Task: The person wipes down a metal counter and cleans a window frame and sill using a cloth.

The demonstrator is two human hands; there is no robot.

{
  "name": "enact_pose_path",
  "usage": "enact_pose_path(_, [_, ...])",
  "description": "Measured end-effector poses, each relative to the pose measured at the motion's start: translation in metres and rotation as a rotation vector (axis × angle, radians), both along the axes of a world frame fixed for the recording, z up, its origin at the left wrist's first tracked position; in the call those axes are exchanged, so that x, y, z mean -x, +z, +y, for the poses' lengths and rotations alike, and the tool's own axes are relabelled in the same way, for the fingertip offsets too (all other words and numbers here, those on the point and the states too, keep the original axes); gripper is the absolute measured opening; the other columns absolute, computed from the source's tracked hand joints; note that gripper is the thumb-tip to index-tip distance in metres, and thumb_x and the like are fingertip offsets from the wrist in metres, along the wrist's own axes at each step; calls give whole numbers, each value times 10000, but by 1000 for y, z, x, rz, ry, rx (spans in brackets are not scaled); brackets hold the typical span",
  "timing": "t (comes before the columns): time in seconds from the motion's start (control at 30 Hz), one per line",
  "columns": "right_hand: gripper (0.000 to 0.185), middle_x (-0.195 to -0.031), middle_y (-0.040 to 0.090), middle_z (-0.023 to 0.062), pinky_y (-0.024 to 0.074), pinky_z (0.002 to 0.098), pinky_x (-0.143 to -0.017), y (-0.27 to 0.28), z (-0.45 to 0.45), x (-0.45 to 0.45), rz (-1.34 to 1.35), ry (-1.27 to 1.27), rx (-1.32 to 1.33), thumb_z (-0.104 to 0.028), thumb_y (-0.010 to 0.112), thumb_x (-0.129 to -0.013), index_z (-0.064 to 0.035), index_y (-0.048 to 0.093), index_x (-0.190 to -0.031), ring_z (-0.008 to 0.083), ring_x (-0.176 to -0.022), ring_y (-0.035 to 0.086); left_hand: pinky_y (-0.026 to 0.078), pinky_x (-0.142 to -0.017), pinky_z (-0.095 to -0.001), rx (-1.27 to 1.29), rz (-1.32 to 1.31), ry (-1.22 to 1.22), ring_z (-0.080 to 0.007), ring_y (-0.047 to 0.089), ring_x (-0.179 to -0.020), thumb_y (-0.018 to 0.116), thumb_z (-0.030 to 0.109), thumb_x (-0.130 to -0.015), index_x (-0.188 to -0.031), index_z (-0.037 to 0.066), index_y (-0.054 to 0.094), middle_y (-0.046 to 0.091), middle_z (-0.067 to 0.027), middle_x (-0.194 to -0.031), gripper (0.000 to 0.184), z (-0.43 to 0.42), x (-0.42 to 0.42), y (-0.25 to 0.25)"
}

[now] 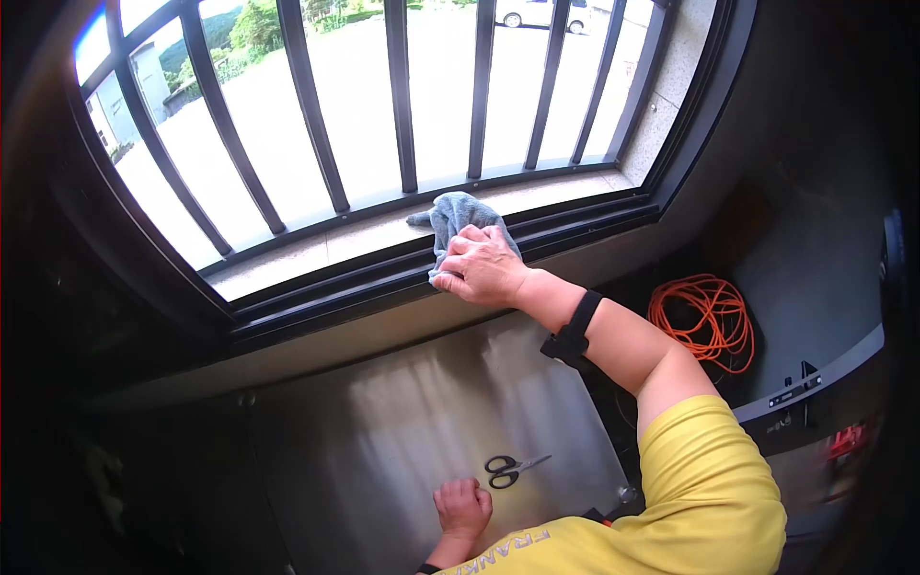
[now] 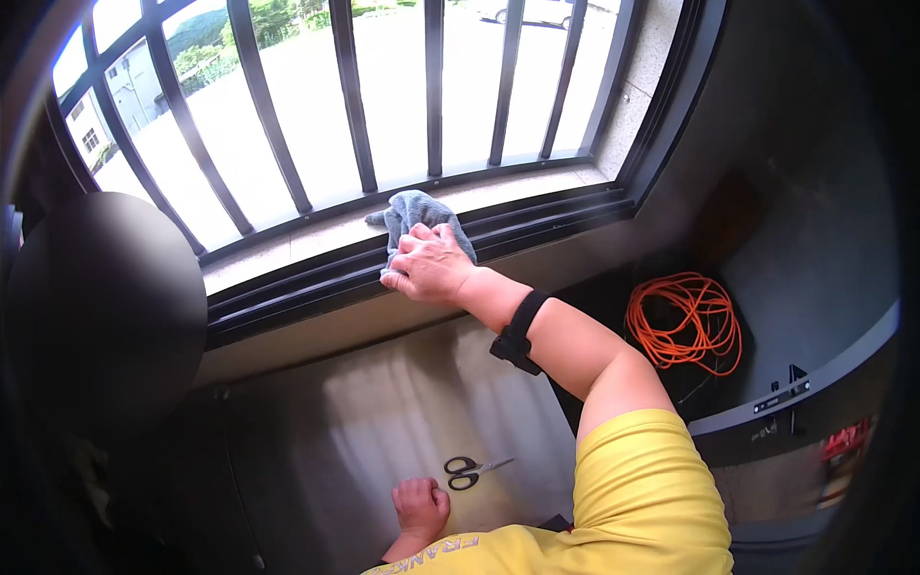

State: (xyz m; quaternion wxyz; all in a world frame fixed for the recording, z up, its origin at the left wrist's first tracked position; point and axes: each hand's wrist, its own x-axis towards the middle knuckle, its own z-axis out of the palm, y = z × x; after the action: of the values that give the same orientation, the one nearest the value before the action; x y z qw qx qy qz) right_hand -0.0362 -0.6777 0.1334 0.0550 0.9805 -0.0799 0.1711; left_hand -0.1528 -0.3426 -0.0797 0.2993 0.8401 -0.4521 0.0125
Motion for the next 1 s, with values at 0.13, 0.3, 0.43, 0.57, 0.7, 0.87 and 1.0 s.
enact_pose_path(0.13, [334, -1056, 647, 170, 491, 364, -821, 37, -9, 2, -472, 92, -1131, -321, 594, -913, -54, 632, -1111, 230, -904, 630, 368, -696, -402, 9, -5, 11, -254, 493, -748, 589, 140, -661, -757, 127, 545, 521, -42, -748, 107, -3, 3, 1])
enact_pose_path(0.3, [248, -948, 691, 104, 481, 418, -875, 27, -76, 44, -15, -628, -381, -298, 533, -876, -148, 719, -940, 303, -956, 620, 365, -684, -412, -19, -63, 31, -263, 485, -755, 558, 116, -640, -740, 128, 520, 512, -33, -742, 107, -5, 3, 3])
enact_pose_path(0.43, [268, -1091, 652, 100, 398, 391, -1005, -2, -60, 30, -26, -49, -645, -211, 535, -894, -215, 687, -1115, 298, -1068, 554, 370, -705, -410, -36, -62, 19, -262, 487, -766, 589, 158, -658, -761, 128, 541, 516, -40, -758, 118, -4, 4, -1])
enact_pose_path(0.57, [241, -958, 697, 114, 492, 372, -889, 9, -81, 37, -125, -300, -837, -215, 580, -851, -154, 697, -1052, 294, -914, 649, 374, -703, -411, -75, -68, 29, -265, 485, -764, 583, 161, -658, -752, 131, 540, 511, -43, -759, 108, -3, 2, 4])
enact_pose_path(0.7, [244, -958, 702, 110, 510, 376, -862, 20, -83, 45, 77, -671, -650, -293, 656, -782, -158, 713, -977, 275, -954, 662, 373, -694, -411, -70, -77, 31, -265, 485, -762, 579, 159, -655, -747, 133, 541, 509, -44, -761, 102, -5, 3, 2])
enact_pose_path(0.87, [368, -989, 698, 117, 523, 360, -833, 17, -62, 15, 90, -774, -554, -409, 705, -785, -95, 705, -976, 270, -986, 662, 368, -683, -412, -61, -81, 26, -266, 485, -759, 580, 164, -650, -744, 136, 543, 507, -44, -762, 104, -4, 2, -2])
enact_pose_path(1.0, [281, -994, 700, 107, 532, 352, -796, 20, -52, 7, 109, -831, -479, -339, 672, -821, -107, 710, -974, 255, -984, 668, 368, -687, -412, -78, -88, 20, -267, 489, -758, 569, 149, -633, -766, 129, 542, 518, -44, -757, 137, -4, 2, 3])
